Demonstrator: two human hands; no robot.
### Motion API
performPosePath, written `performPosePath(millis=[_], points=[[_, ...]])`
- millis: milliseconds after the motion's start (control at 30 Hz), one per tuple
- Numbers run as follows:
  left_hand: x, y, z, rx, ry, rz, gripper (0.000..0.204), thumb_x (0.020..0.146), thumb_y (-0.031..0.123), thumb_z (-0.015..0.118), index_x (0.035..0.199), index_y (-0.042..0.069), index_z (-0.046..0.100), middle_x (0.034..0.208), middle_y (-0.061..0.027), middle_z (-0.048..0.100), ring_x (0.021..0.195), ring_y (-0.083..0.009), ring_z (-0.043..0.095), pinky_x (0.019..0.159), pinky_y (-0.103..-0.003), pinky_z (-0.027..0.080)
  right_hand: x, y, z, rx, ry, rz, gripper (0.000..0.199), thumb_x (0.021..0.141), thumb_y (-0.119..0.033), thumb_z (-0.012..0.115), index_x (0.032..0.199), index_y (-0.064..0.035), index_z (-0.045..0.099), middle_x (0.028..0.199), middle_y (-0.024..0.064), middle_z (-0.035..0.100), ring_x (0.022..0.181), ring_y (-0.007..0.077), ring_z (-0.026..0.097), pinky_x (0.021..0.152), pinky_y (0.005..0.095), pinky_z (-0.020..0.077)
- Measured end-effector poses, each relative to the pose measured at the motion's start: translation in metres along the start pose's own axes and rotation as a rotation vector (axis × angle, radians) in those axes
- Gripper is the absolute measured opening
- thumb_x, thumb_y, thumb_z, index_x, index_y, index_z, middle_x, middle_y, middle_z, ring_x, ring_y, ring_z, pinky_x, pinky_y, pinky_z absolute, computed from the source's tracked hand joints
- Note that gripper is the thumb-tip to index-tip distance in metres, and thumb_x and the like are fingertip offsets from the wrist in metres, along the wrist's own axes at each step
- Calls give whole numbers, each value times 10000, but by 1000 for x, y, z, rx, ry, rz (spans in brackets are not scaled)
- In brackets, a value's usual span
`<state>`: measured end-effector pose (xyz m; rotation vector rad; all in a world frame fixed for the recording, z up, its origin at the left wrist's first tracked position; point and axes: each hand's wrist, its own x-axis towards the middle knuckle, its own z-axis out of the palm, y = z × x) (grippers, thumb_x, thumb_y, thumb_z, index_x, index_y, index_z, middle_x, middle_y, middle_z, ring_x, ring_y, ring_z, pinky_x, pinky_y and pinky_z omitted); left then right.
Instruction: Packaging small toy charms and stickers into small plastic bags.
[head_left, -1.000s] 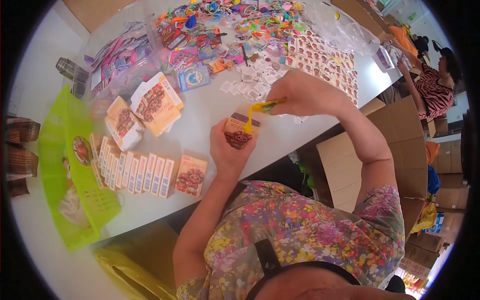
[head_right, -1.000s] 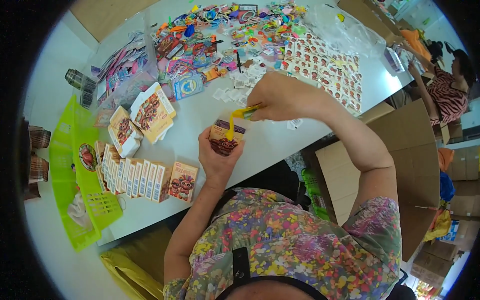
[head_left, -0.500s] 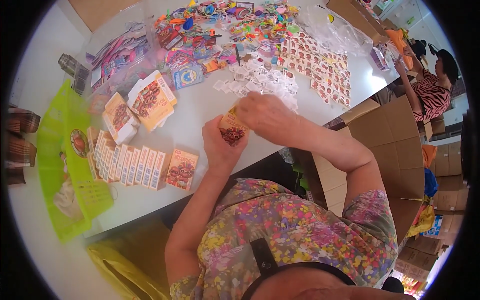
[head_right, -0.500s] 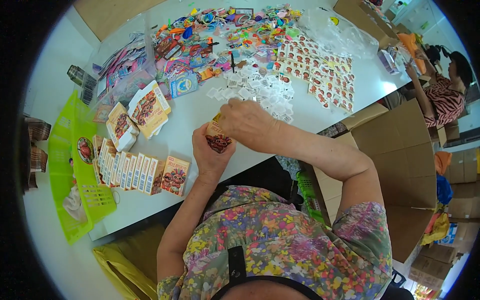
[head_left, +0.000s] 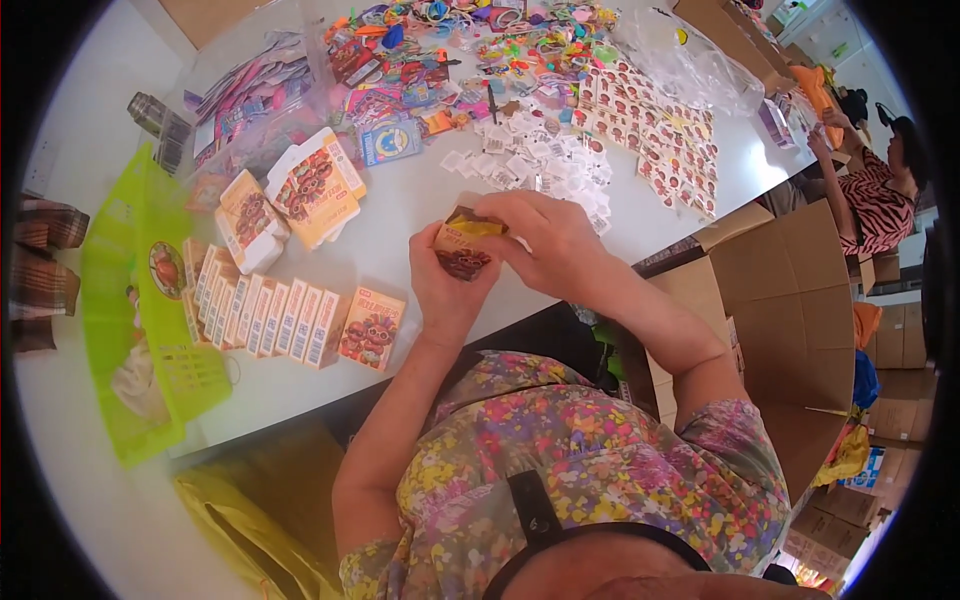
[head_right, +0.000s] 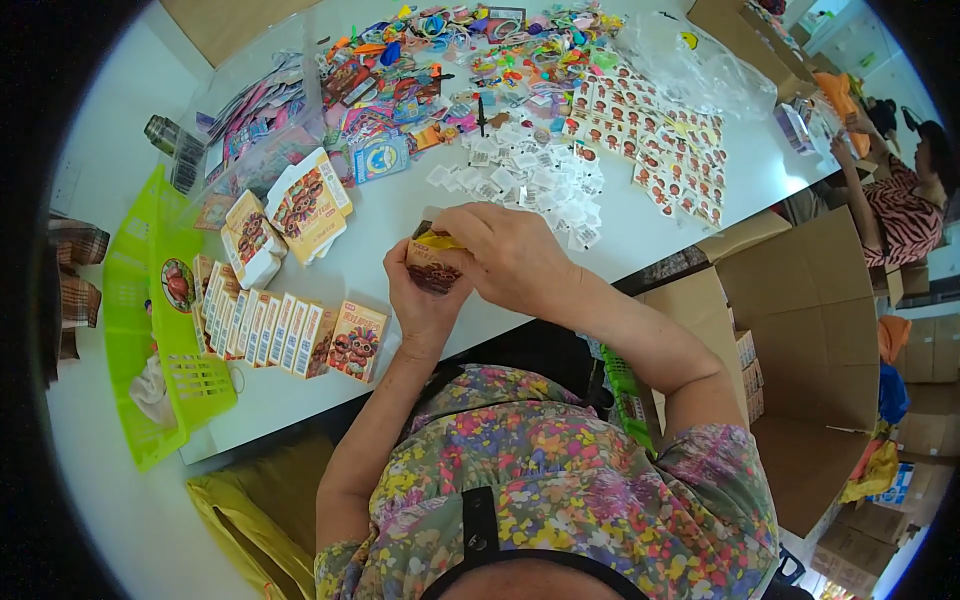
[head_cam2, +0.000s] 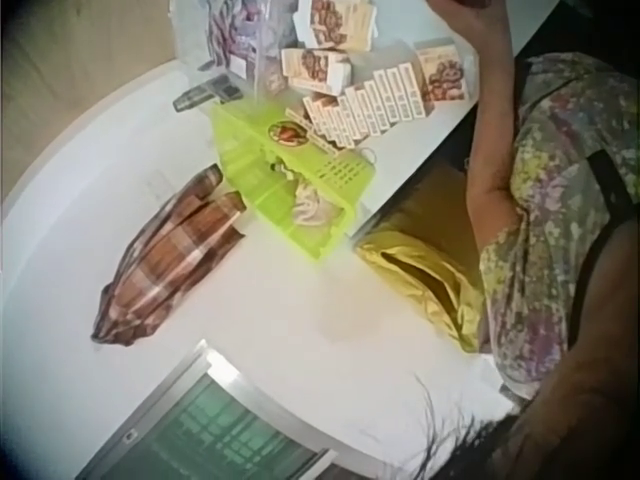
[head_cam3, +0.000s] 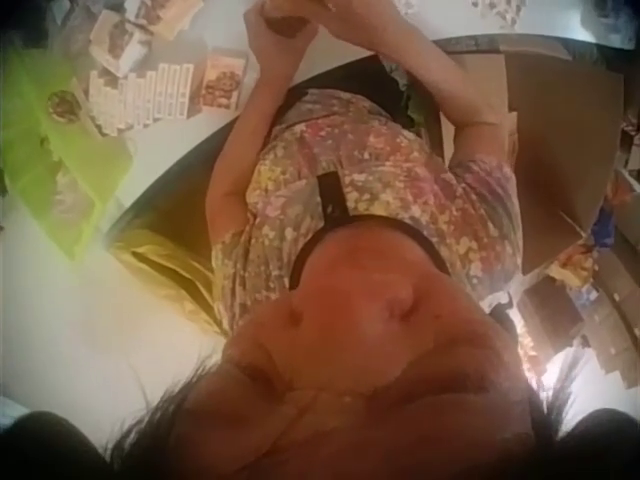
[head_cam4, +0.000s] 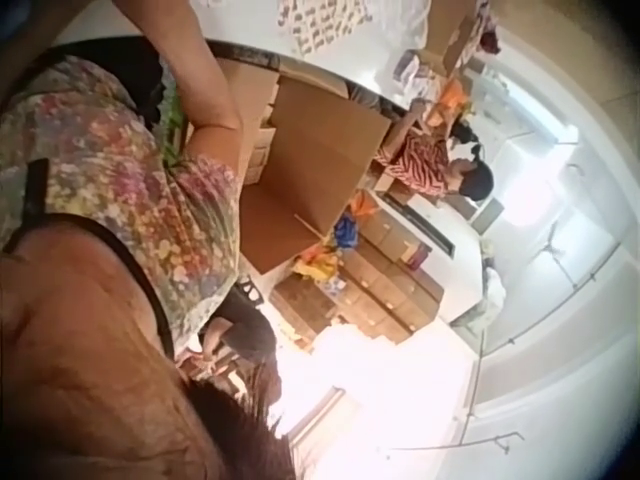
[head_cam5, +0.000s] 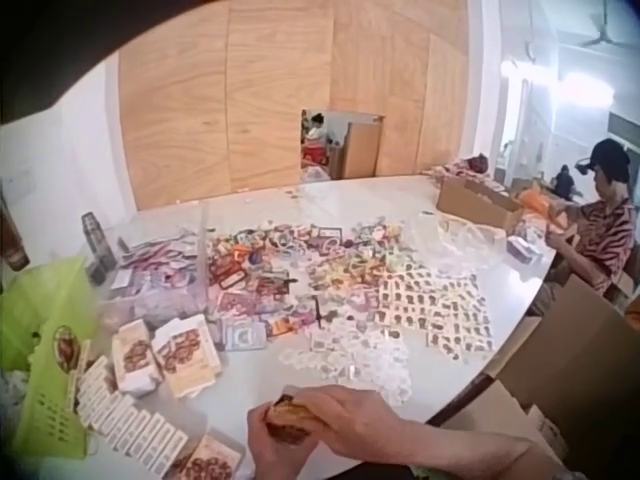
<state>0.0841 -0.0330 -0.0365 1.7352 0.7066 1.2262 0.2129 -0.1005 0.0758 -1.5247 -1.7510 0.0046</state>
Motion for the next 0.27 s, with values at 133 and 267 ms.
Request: performPosePath(millis=[133,267], points=[[-1,-2,-2,-72,4,-69,702,652,130,854,1197,4,429,1065,-126,517,917,-225,589,770,-315,514,-4,-11,12,15,-108,79,403,807,-149,701,1163,-101,517,913,132,678,827,351,663,709,402,540],[-1,5,-5,115,16,39,679,675,105,833,1212,26,425,1103,-130,525,916,-269,599,787,-332,523,-5,-3,8,240,-156,215,589,848,-153,681,1362,-139,393,1218,149,623,1020,268,663,810,423,541]])
